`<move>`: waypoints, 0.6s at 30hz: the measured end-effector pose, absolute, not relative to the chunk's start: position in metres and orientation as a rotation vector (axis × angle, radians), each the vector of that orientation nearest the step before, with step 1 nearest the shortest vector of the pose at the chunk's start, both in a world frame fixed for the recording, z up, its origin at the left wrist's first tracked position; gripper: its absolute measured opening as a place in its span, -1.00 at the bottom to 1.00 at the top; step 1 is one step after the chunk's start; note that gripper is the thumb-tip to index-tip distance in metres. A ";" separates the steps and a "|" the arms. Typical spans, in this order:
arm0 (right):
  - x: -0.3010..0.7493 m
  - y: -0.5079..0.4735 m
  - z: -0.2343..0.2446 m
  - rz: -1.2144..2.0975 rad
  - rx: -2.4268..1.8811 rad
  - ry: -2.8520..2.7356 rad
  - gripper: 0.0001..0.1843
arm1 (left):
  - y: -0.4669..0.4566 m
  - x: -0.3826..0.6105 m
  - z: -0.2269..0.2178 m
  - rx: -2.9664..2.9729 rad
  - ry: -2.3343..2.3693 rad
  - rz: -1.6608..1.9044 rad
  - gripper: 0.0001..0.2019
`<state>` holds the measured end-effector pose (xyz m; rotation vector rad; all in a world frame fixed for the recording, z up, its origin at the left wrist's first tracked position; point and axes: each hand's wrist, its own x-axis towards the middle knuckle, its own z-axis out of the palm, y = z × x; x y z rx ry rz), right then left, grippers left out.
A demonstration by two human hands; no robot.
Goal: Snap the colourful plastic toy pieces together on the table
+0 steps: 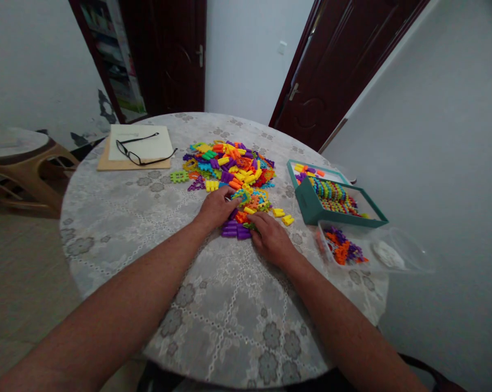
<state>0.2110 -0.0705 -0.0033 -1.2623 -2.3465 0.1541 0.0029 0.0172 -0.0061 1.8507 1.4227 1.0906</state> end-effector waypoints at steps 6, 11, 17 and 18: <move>0.212 -0.074 -0.004 0.132 -1.342 -2.357 -0.70 | 0.018 0.004 -0.007 1.840 1.455 1.067 -0.82; 0.208 -0.076 -0.001 0.122 -1.398 -2.327 -0.86 | 0.018 0.004 -0.008 1.852 1.456 1.061 -0.83; 0.211 -0.081 -0.002 0.170 -1.294 -2.172 -0.89 | 0.019 0.003 -0.009 1.846 1.440 1.085 -0.82; 0.214 -0.083 0.002 0.162 -1.273 -2.129 -0.87 | 0.019 0.003 -0.009 1.845 1.439 1.084 -0.82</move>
